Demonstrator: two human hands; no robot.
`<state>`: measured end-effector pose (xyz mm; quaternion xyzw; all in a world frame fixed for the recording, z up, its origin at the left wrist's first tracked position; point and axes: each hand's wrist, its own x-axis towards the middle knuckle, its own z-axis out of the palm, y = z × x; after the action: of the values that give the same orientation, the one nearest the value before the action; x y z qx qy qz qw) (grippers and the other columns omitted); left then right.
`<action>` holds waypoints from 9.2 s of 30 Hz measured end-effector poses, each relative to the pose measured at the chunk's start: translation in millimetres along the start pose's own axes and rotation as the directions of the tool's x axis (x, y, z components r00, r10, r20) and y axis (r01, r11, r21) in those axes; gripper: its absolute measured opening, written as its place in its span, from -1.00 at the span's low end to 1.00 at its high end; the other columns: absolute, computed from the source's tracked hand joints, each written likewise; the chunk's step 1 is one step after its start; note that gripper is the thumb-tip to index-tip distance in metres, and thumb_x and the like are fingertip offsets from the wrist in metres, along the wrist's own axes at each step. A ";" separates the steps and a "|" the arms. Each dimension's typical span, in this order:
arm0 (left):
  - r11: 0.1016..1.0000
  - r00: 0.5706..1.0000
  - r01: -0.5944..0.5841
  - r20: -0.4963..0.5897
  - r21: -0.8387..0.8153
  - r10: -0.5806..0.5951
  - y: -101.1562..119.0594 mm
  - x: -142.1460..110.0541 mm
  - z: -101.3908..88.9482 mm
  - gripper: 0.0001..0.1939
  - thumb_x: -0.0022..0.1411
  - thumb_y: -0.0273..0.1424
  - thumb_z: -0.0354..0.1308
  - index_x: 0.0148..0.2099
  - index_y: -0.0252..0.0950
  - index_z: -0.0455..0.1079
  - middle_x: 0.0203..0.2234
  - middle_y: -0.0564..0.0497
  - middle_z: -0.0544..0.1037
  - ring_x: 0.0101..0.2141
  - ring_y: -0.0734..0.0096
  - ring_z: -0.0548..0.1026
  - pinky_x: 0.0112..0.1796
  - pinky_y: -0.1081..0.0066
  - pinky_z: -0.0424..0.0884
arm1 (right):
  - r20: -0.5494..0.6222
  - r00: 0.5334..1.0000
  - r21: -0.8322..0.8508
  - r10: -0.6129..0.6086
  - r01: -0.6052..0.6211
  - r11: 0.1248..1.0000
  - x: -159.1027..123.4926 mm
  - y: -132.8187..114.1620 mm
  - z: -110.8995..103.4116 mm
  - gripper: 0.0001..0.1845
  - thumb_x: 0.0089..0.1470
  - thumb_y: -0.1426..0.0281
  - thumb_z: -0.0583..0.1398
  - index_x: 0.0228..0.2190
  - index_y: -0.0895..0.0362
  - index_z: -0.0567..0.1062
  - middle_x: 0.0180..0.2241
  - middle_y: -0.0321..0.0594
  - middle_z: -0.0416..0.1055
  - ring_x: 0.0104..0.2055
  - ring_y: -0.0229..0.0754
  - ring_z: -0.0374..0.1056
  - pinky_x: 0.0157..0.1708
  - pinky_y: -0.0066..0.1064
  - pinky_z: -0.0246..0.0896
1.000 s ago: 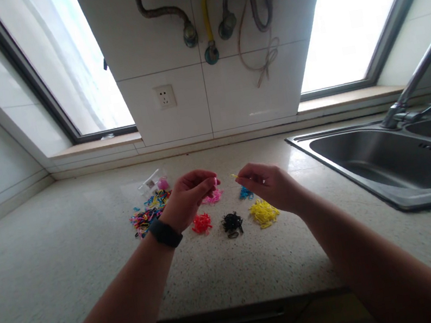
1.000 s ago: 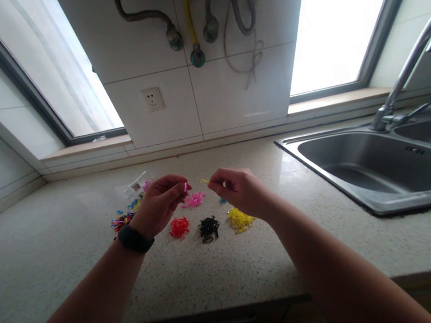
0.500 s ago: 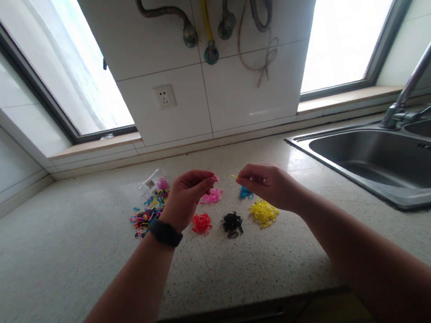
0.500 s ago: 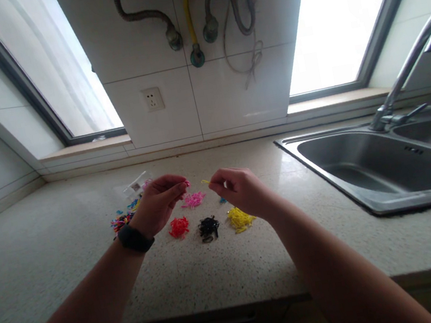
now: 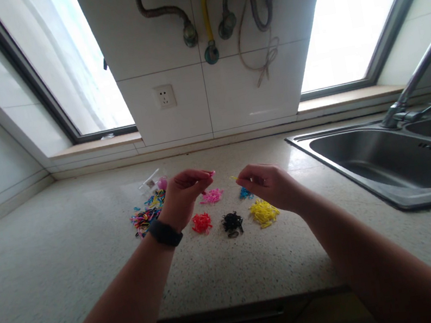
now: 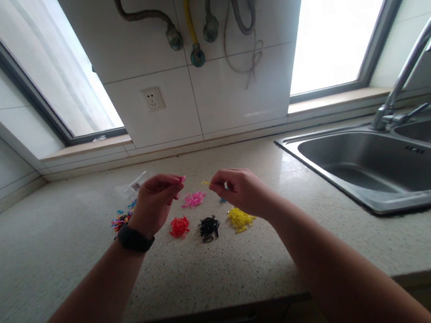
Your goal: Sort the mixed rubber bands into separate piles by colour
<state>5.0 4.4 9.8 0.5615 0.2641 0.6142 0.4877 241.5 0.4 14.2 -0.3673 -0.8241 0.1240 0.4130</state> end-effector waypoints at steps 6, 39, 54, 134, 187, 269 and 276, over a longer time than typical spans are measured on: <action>0.998 0.997 -0.049 -0.052 0.032 0.051 1.2 2.1 -1.9 -0.84 -0.02 -0.46 0.45 -0.35 -0.24 0.55 -0.33 0.03 0.67 -0.46 0.58 0.49 -0.50 0.59 0.38 | 0.016 1.000 -0.019 -0.015 0.015 1.000 -0.1 0.9 -0.6 -0.84 0.22 0.31 0.22 -0.34 0.13 0.54 -0.52 -0.33 0.35 -0.52 -0.34 0.16 -0.48 -0.39 0.07; 0.333 0.968 -0.170 0.221 0.927 -0.121 -51.6 25.7 -57.4 -0.79 0.25 -0.38 0.17 -0.12 -0.23 0.60 -0.25 -0.04 0.69 -0.23 0.27 0.61 -0.14 0.32 0.44 | 0.064 0.998 -0.100 0.004 0.002 0.995 0.5 8.7 -3.3 -0.82 0.22 0.29 0.19 -0.35 0.10 0.54 -0.48 -0.29 0.41 -0.48 -0.30 0.20 -0.43 -0.36 0.08; 0.334 0.981 -0.110 0.155 0.936 -0.113 -47.7 23.0 -58.3 -0.73 0.27 -0.28 0.12 -0.13 -0.25 0.60 -0.28 -0.07 0.68 -0.25 0.25 0.60 -0.17 0.32 0.45 | -0.017 0.980 0.347 0.197 -0.179 0.921 4.2 7.7 -2.4 -0.73 0.15 0.17 0.24 -0.38 0.13 0.51 -0.52 -0.32 0.33 -0.50 -0.33 0.13 -0.52 -0.40 0.05; 0.177 0.956 -0.121 0.067 0.977 0.286 15.7 29.0 -98.0 -0.74 0.35 -0.29 0.06 -0.10 -0.24 0.56 -0.30 -0.05 0.64 -0.27 0.31 0.54 -0.18 0.36 0.41 | 0.275 0.918 -0.247 0.284 -0.218 0.944 -7.6 76.9 -21.3 -0.53 0.26 0.07 0.06 -0.43 0.12 0.55 -0.55 -0.24 0.40 -0.50 -0.23 0.24 -0.45 -0.38 0.05; 0.002 0.989 -0.056 0.056 0.998 -0.135 -20.4 37.9 -151.8 -0.72 0.29 -0.36 0.11 -0.04 -0.20 0.61 -0.10 -0.10 0.64 -0.11 0.23 0.59 0.03 0.33 0.40 | 0.350 0.888 -0.298 0.297 -0.195 0.934 -6.5 71.0 -22.9 -0.54 0.24 0.03 0.07 -0.42 0.09 0.54 -0.57 -0.27 0.37 -0.52 -0.24 0.19 -0.48 -0.37 0.02; 0.582 0.993 0.070 -0.109 0.810 0.032 -13.6 44.0 -120.7 -0.75 0.21 -0.25 0.21 -0.20 -0.32 0.55 -0.37 -0.09 0.60 -0.39 0.36 0.47 -0.35 0.40 0.33 | 0.321 0.911 -0.266 0.258 -0.175 0.948 -6.2 61.0 -19.9 -0.59 0.25 0.09 0.09 -0.43 0.10 0.51 -0.58 -0.30 0.33 -0.53 -0.26 0.15 -0.51 -0.40 -0.01; 0.895 0.991 0.107 -0.117 0.432 -0.063 -2.9 31.7 -70.6 -0.77 0.16 -0.26 0.28 -0.20 -0.30 0.49 -0.44 0.04 0.50 -0.59 0.58 0.19 -0.57 0.49 0.08 | 0.335 0.921 -0.221 0.198 -0.128 0.967 -3.8 38.8 -3.5 -0.65 0.25 0.17 0.11 -0.40 0.12 0.53 -0.58 -0.33 0.31 -0.53 -0.29 0.12 -0.50 -0.41 -0.03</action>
<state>-57.6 49.6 4.8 0.6132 0.4435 0.5445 0.3617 265.2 24.5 -5.5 -0.4449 -0.8596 0.1411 0.2081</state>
